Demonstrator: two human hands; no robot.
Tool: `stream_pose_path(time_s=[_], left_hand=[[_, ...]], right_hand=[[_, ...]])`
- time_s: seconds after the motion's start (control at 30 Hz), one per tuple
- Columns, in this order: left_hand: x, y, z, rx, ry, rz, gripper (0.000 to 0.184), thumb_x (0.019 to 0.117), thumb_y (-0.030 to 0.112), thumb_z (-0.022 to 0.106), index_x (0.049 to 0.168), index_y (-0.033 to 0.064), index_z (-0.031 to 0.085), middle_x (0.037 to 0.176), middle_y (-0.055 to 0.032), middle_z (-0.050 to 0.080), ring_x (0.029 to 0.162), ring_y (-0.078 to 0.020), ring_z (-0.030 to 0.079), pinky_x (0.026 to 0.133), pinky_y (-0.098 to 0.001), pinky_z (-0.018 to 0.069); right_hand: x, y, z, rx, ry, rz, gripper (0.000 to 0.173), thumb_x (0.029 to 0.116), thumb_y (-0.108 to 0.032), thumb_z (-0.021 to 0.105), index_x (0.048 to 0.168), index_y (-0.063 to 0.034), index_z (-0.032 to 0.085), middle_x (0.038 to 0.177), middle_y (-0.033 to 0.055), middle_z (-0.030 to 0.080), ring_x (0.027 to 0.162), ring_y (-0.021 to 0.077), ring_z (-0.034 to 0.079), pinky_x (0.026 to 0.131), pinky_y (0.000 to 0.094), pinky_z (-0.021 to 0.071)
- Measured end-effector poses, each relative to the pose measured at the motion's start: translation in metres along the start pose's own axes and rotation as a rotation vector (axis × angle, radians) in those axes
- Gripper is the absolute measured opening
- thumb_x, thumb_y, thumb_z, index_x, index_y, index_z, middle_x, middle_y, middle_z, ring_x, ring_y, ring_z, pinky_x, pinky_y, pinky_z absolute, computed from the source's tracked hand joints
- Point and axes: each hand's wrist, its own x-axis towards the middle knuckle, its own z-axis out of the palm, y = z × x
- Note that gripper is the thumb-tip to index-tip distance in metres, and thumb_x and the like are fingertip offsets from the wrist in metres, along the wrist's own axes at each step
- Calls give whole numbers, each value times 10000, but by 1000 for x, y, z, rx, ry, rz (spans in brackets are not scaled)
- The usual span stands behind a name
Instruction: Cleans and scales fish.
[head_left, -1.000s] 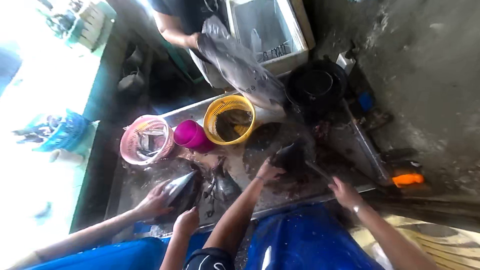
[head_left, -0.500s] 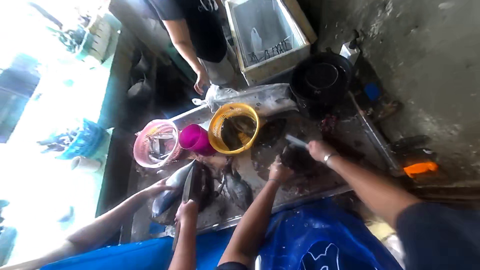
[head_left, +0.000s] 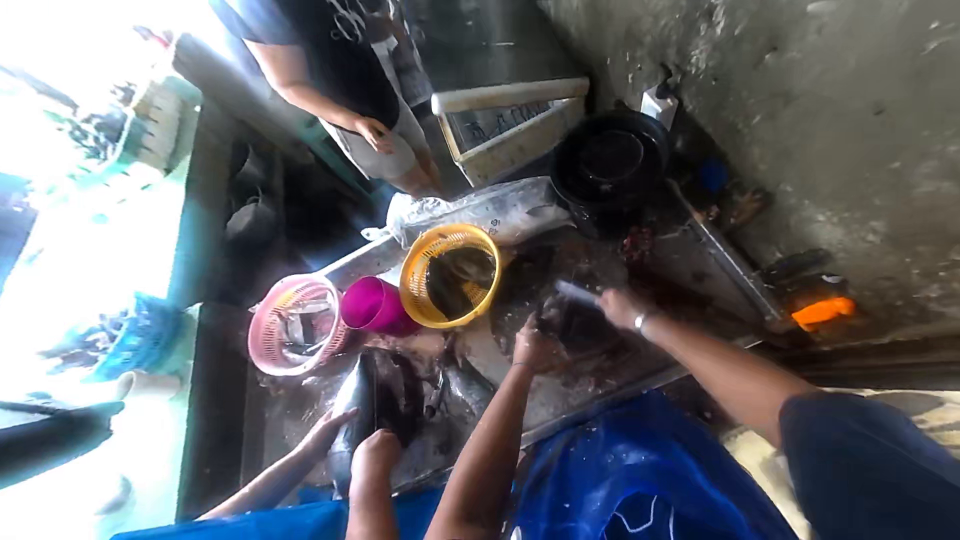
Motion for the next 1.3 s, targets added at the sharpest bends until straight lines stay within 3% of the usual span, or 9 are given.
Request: stream_pose_path(time_s=[0.33, 0.43, 0.57, 0.7, 0.8, 0.87, 1.03, 1.17, 1.3], left_hand=[[-2, -4, -2, -35, 6, 1, 845, 715, 271, 889, 1459, 96, 528, 1341, -126, 664, 1250, -268, 633, 1099, -497, 489], [-4, -18, -13, -119, -40, 25, 712, 806, 207, 840, 1433, 32, 550, 1391, -165, 621, 1268, -260, 615, 1108, -454, 479], [-3, -25, -6, -525, -151, -144, 820, 732, 74, 857, 1451, 54, 463, 1075, -142, 693, 768, -195, 691, 678, -355, 599], [-6, -46, -10, -787, -231, -158, 763, 818, 4, 775, 1486, 57, 409, 999, -135, 677, 698, -167, 635, 589, -319, 548], [-4, -43, -4, -1016, -225, -239, 378, 1049, 250, 580, 1383, 85, 518, 929, -97, 682, 611, -126, 600, 507, -251, 501], [4, -37, -3, -1075, -132, -363, 443, 1091, 467, 426, 1180, 77, 615, 785, -85, 637, 506, -141, 543, 439, -270, 470], [7, -42, -6, -960, -161, -378, 457, 1106, 465, 387, 1304, 100, 579, 862, -111, 663, 556, -166, 581, 467, -281, 485], [12, -30, -6, -1058, -90, -399, 487, 1097, 473, 399, 1073, 43, 627, 714, -102, 622, 487, -175, 546, 435, -304, 476], [10, -34, -1, -1079, -100, -446, 515, 1109, 476, 342, 1077, 35, 606, 713, -104, 617, 485, -178, 558, 432, -290, 484]], right_hand=[[2, -9, 33, 65, 64, 12, 416, 1102, -319, 423, 1230, 19, 629, 1159, 257, 683, 1114, 402, 671, 972, 594, 528], [-18, -29, 18, 54, -145, -89, 480, 1123, -359, 405, 1226, 52, 630, 1137, 275, 654, 1041, 392, 650, 926, 568, 508], [11, 1, 21, -10, 35, -35, 416, 1102, -330, 431, 1216, 7, 646, 1138, 260, 694, 1091, 409, 685, 958, 614, 531], [-15, -17, 18, -8, -185, -132, 465, 1117, -342, 428, 1210, 60, 643, 1119, 283, 657, 1045, 410, 649, 933, 593, 500], [22, 8, 16, -51, 48, -106, 388, 1093, -328, 475, 1128, 0, 679, 1025, 257, 708, 996, 427, 703, 874, 637, 553], [-3, 3, 37, 7, -9, -59, 445, 1108, -370, 413, 1181, 6, 640, 1067, 244, 682, 1025, 392, 679, 918, 589, 534], [16, 17, 14, 60, -63, -126, 438, 1096, -347, 481, 1130, 35, 693, 1049, 275, 702, 998, 423, 695, 894, 623, 542], [-28, -3, 49, 83, -55, -114, 445, 1104, -378, 422, 1143, 6, 643, 1025, 222, 667, 983, 364, 662, 896, 569, 520], [4, -2, 23, 112, -86, -94, 429, 1099, -345, 475, 1132, 29, 683, 1050, 263, 701, 1007, 408, 694, 912, 610, 537]])
